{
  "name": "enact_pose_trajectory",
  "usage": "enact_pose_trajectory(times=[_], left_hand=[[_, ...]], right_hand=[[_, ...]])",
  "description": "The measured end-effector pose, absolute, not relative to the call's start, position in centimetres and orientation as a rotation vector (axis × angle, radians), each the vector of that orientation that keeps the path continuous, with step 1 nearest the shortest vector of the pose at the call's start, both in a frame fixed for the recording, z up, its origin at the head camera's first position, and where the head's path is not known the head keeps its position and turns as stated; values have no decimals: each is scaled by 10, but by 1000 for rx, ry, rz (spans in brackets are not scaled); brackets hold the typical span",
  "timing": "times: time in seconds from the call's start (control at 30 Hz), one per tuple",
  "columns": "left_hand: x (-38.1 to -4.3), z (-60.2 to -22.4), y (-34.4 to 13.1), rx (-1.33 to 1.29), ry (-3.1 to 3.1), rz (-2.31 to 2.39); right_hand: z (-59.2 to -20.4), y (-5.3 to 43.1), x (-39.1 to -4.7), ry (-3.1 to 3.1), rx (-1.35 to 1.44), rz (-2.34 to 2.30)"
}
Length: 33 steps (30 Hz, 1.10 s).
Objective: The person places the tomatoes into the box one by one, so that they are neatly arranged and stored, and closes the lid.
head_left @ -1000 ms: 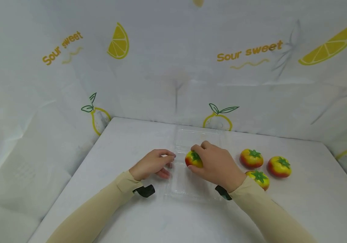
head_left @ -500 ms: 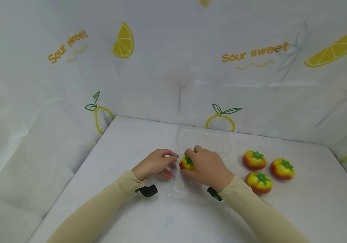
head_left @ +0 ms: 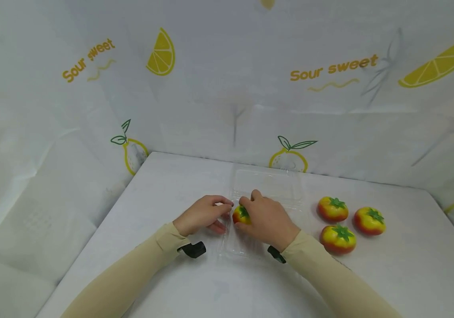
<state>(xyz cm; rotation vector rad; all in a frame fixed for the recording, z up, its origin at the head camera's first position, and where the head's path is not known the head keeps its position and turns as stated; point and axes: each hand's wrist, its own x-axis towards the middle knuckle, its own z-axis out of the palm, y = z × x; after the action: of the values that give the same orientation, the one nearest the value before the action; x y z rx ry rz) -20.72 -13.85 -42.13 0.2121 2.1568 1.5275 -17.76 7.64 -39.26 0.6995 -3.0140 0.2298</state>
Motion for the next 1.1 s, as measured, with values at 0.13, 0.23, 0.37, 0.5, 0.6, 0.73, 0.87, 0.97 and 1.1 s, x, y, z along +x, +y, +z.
enact_pose_trajectory(times=[0.13,0.23,0.37,0.5,0.6,0.73,0.87,0.97,1.1], left_hand=[[-208,-421,-138,216,2144,1536],[-207,-421,-137,218,2140,1537],[-207,-421,-137,213,2148,1531],[-207,-422,-137,213,2155,1529],[-207,-423,-137,222,2161,1532],[-207,-423,-137,224,2170,1525],[-207,-421,-137,221,2171,1515],[-206,-420,-137,224,2168,1513],[-207,-420,-137,226,2164,1512]], right_hand=[[-393,76,-178,-3024,703,238],[-393,76,-177,-3023,700,235],[-393,77,-176,-3017,701,233],[-393,77,-176,-3025,698,239],[-392,76,-176,-3036,696,232],[-391,77,-176,-3047,694,223],[-389,78,-176,-3053,694,221],[-388,80,-176,-3061,691,223],[-386,82,-175,-3084,671,224]])
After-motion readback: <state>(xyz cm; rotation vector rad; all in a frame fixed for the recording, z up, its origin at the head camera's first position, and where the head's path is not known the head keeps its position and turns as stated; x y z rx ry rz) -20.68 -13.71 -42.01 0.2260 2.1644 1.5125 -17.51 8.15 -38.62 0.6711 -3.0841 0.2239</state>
